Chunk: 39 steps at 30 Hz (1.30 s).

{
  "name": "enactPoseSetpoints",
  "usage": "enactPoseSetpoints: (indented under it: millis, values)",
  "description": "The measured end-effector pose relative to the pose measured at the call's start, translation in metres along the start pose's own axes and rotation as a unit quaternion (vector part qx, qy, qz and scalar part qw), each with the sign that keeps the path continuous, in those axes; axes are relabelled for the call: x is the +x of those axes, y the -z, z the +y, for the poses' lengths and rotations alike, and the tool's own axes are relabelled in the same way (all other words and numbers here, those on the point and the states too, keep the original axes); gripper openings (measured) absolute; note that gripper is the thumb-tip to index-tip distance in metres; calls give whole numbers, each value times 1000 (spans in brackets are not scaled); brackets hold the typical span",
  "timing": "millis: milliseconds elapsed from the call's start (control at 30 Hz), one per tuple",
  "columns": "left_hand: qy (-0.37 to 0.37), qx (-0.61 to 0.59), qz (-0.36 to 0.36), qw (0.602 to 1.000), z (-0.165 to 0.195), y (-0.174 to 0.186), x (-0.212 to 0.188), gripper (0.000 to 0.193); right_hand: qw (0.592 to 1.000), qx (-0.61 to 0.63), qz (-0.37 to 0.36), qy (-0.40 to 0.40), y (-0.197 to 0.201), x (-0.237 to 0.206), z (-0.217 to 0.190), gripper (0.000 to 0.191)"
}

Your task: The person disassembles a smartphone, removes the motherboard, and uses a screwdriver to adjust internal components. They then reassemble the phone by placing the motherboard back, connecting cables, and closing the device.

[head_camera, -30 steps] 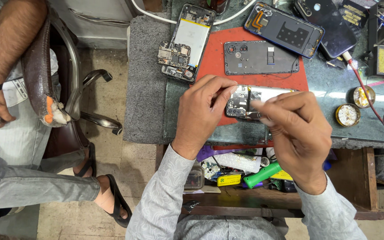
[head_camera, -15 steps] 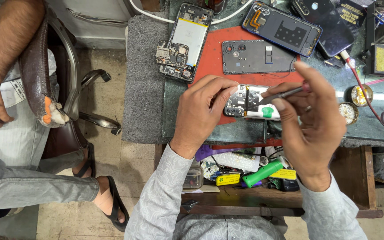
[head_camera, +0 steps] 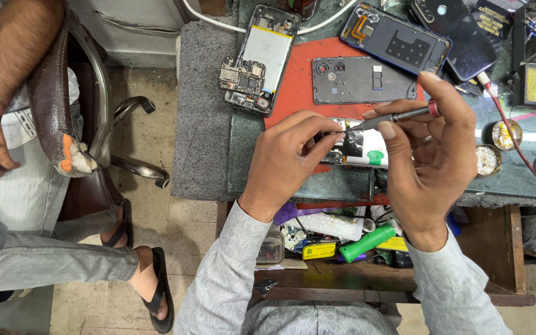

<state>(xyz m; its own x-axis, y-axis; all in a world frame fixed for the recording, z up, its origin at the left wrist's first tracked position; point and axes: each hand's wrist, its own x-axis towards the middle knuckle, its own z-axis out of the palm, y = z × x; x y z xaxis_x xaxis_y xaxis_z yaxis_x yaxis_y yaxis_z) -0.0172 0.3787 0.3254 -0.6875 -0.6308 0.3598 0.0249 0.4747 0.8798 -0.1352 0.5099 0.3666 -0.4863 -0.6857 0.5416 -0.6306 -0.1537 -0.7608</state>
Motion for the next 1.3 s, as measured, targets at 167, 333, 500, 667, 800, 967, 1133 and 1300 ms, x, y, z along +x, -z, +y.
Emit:
enactPoseSetpoints:
  millis: [167,333,500,667,800,967,1133,1300]
  values:
    - [-14,8,1,1000,-1,1,-1,13,1000,-8,-4,6,0,-1,3,44]
    - [-33,7,17,999,-2,2,-1,10,1000,-9,20,18,1,-8,2,44]
    - [-17,19,34,999,-2,2,0,10,997,-45,-25,49,2,-12,0,50]
    - [-8,21,37,999,-1,3,-1,11,989,-113,-73,61,-1,-16,-4,53]
    - [-7,21,40,999,-3,3,-2,11,987,-126,-78,66,-4,-18,-3,53]
    - [-3,16,35,999,-6,3,-4,12,989,-113,-82,58,-6,-19,-1,53]
    - [-12,19,35,999,-6,4,-3,12,985,-132,-85,68,-8,-18,-2,51]
    - [-11,13,33,999,-4,6,-4,12,968,-202,-84,120,-4,-14,-3,49]
